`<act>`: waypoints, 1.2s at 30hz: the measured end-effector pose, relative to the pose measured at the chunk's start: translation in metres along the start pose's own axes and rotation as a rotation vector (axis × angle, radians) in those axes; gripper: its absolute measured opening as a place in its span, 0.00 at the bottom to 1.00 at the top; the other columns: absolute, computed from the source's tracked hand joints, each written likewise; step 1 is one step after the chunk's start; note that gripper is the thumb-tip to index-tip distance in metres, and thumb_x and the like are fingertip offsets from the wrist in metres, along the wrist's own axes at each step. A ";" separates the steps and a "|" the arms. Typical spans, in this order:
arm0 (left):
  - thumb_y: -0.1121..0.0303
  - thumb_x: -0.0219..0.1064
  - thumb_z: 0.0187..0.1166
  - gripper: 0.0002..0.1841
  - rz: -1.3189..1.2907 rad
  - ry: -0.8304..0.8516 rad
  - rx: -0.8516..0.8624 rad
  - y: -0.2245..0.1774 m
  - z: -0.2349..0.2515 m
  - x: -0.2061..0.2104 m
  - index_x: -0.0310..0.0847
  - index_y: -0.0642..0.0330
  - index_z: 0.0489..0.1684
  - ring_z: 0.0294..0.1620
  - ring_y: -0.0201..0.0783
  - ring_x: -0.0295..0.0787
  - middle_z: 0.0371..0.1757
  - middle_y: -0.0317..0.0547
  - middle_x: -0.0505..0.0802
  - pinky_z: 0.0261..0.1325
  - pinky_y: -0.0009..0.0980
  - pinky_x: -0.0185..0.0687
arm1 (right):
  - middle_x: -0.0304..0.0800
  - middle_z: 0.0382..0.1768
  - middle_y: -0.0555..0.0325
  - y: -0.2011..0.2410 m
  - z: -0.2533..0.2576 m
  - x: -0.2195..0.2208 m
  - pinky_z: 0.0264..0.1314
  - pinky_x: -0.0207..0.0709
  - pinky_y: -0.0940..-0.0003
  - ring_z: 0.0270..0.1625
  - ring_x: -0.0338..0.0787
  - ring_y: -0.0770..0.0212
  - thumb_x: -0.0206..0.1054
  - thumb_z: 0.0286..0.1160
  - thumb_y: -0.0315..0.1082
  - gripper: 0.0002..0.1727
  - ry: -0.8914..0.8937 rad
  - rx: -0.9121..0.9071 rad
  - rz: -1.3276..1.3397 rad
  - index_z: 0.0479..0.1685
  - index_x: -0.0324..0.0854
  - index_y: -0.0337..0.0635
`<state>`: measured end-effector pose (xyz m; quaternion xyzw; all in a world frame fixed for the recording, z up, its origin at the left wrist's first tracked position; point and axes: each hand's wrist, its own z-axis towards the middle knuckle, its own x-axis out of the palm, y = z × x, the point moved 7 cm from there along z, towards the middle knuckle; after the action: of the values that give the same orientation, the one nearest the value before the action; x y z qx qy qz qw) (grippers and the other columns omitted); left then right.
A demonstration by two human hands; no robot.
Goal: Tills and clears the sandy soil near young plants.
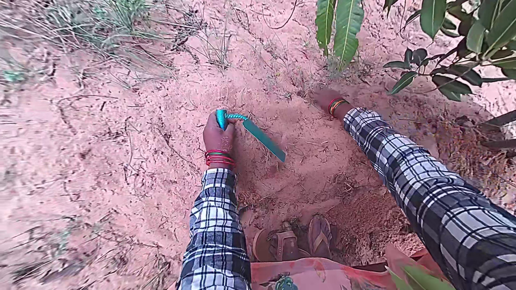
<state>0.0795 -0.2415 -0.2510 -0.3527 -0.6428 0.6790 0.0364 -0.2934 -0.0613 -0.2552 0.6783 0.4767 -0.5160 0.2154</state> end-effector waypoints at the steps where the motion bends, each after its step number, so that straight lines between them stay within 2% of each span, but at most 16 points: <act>1: 0.71 0.65 0.79 0.24 -0.002 -0.005 0.004 0.000 0.000 0.000 0.74 0.63 0.75 0.54 0.46 0.92 0.56 0.54 0.94 0.62 0.50 0.83 | 0.72 0.85 0.41 -0.001 0.005 -0.004 0.63 0.75 0.22 0.75 0.80 0.26 0.63 0.79 0.23 0.31 0.035 0.072 -0.010 0.85 0.73 0.48; 3: 0.71 0.65 0.79 0.23 0.007 -0.017 0.011 0.001 0.001 0.001 0.75 0.62 0.74 0.52 0.44 0.92 0.55 0.51 0.94 0.61 0.48 0.83 | 0.73 0.84 0.36 -0.008 0.014 -0.012 0.66 0.71 0.19 0.74 0.79 0.22 0.60 0.81 0.26 0.28 0.062 0.267 0.018 0.83 0.73 0.40; 5: 0.71 0.65 0.78 0.24 0.015 -0.022 0.012 0.003 0.002 0.000 0.74 0.62 0.75 0.52 0.44 0.92 0.55 0.53 0.94 0.61 0.48 0.83 | 0.75 0.78 0.27 -0.009 0.012 -0.022 0.79 0.62 0.23 0.79 0.75 0.23 0.59 0.85 0.30 0.24 0.027 0.419 0.134 0.75 0.75 0.26; 6: 0.71 0.65 0.79 0.24 0.021 -0.024 0.010 0.004 0.002 0.000 0.74 0.62 0.75 0.53 0.45 0.93 0.55 0.53 0.94 0.61 0.49 0.83 | 0.78 0.74 0.25 -0.009 0.010 -0.025 0.80 0.63 0.26 0.79 0.76 0.26 0.60 0.84 0.32 0.22 0.017 0.479 0.176 0.69 0.78 0.23; 9: 0.69 0.66 0.79 0.24 0.037 -0.026 0.002 0.005 0.003 0.001 0.75 0.62 0.75 0.56 0.49 0.92 0.56 0.55 0.94 0.64 0.54 0.82 | 0.85 0.64 0.25 -0.014 0.007 -0.021 0.71 0.72 0.26 0.72 0.82 0.27 0.61 0.82 0.30 0.17 0.051 0.572 0.168 0.55 0.85 0.22; 11: 0.69 0.65 0.80 0.23 0.042 -0.024 -0.011 0.006 0.003 0.000 0.75 0.61 0.75 0.56 0.50 0.92 0.56 0.54 0.94 0.64 0.55 0.82 | 0.87 0.62 0.26 -0.011 0.000 -0.018 0.64 0.75 0.26 0.69 0.85 0.28 0.60 0.82 0.31 0.17 0.092 0.560 0.166 0.51 0.86 0.23; 14: 0.68 0.66 0.81 0.23 0.044 -0.021 -0.009 0.002 0.003 0.002 0.75 0.64 0.74 0.57 0.54 0.91 0.56 0.58 0.93 0.65 0.58 0.81 | 0.87 0.61 0.25 -0.024 -0.004 -0.003 0.63 0.75 0.24 0.68 0.85 0.26 0.58 0.89 0.44 0.25 0.121 0.440 0.176 0.52 0.86 0.25; 18: 0.67 0.65 0.82 0.21 0.057 -0.007 -0.012 0.000 0.004 0.000 0.77 0.63 0.72 0.58 0.55 0.92 0.56 0.58 0.94 0.66 0.59 0.80 | 0.88 0.58 0.26 0.000 -0.015 0.003 0.66 0.75 0.26 0.67 0.87 0.28 0.53 0.92 0.49 0.29 0.108 0.261 0.244 0.55 0.85 0.27; 21: 0.69 0.64 0.81 0.21 0.052 -0.007 -0.012 -0.001 0.004 -0.001 0.77 0.65 0.72 0.55 0.55 0.92 0.55 0.58 0.94 0.62 0.59 0.81 | 0.89 0.53 0.27 0.074 -0.049 0.003 0.66 0.76 0.30 0.62 0.89 0.29 0.54 0.93 0.46 0.26 0.159 0.020 0.272 0.56 0.84 0.27; 24: 0.70 0.63 0.80 0.21 0.043 -0.004 -0.017 -0.002 0.003 0.001 0.77 0.65 0.72 0.56 0.56 0.92 0.56 0.58 0.94 0.63 0.60 0.81 | 0.91 0.46 0.32 0.149 -0.097 -0.001 0.62 0.77 0.33 0.56 0.90 0.33 0.61 0.89 0.45 0.23 0.211 -0.222 0.276 0.49 0.86 0.29; 27: 0.69 0.62 0.80 0.22 0.054 -0.003 -0.011 -0.003 0.003 0.001 0.76 0.65 0.73 0.56 0.57 0.92 0.56 0.58 0.94 0.63 0.61 0.80 | 0.91 0.51 0.33 0.156 -0.106 -0.007 0.61 0.78 0.32 0.59 0.90 0.33 0.63 0.87 0.42 0.19 0.126 -0.211 0.296 0.55 0.85 0.32; 30: 0.69 0.63 0.80 0.22 0.070 -0.013 -0.013 -0.002 0.000 -0.002 0.76 0.65 0.73 0.56 0.57 0.92 0.56 0.59 0.93 0.63 0.61 0.80 | 0.91 0.56 0.32 0.130 -0.080 -0.018 0.60 0.79 0.30 0.61 0.90 0.30 0.62 0.88 0.39 0.19 -0.004 -0.074 0.276 0.67 0.81 0.36; 32: 0.69 0.63 0.80 0.23 0.077 -0.009 -0.013 -0.002 0.001 0.001 0.76 0.65 0.74 0.57 0.57 0.92 0.56 0.58 0.94 0.63 0.61 0.80 | 0.91 0.55 0.33 0.114 -0.053 -0.028 0.54 0.81 0.29 0.58 0.91 0.29 0.57 0.89 0.38 0.20 -0.044 0.015 0.194 0.75 0.76 0.43; 34: 0.68 0.63 0.80 0.22 0.085 -0.014 -0.012 -0.001 0.002 0.000 0.76 0.64 0.73 0.56 0.55 0.92 0.55 0.57 0.94 0.62 0.60 0.81 | 0.91 0.57 0.32 0.100 -0.022 -0.040 0.53 0.80 0.27 0.58 0.91 0.27 0.55 0.87 0.32 0.33 -0.014 0.137 0.156 0.93 0.59 0.56; 35: 0.69 0.63 0.80 0.21 0.087 -0.017 -0.011 0.000 0.003 0.000 0.77 0.63 0.72 0.55 0.55 0.92 0.54 0.57 0.94 0.61 0.59 0.82 | 0.91 0.58 0.32 0.090 -0.008 -0.042 0.54 0.79 0.26 0.59 0.90 0.27 0.55 0.85 0.30 0.38 0.025 0.212 0.140 0.97 0.52 0.58; 36: 0.69 0.63 0.80 0.21 0.086 -0.015 -0.015 0.000 0.003 0.001 0.77 0.64 0.72 0.55 0.55 0.92 0.54 0.57 0.94 0.61 0.59 0.82 | 0.89 0.60 0.30 0.078 0.002 -0.044 0.56 0.77 0.24 0.62 0.89 0.25 0.55 0.85 0.30 0.35 0.059 0.294 0.151 0.94 0.56 0.52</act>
<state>0.0772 -0.2435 -0.2515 -0.3754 -0.6324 0.6776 -0.0004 -0.2266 -0.1165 -0.2319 0.7512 0.3501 -0.5424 0.1378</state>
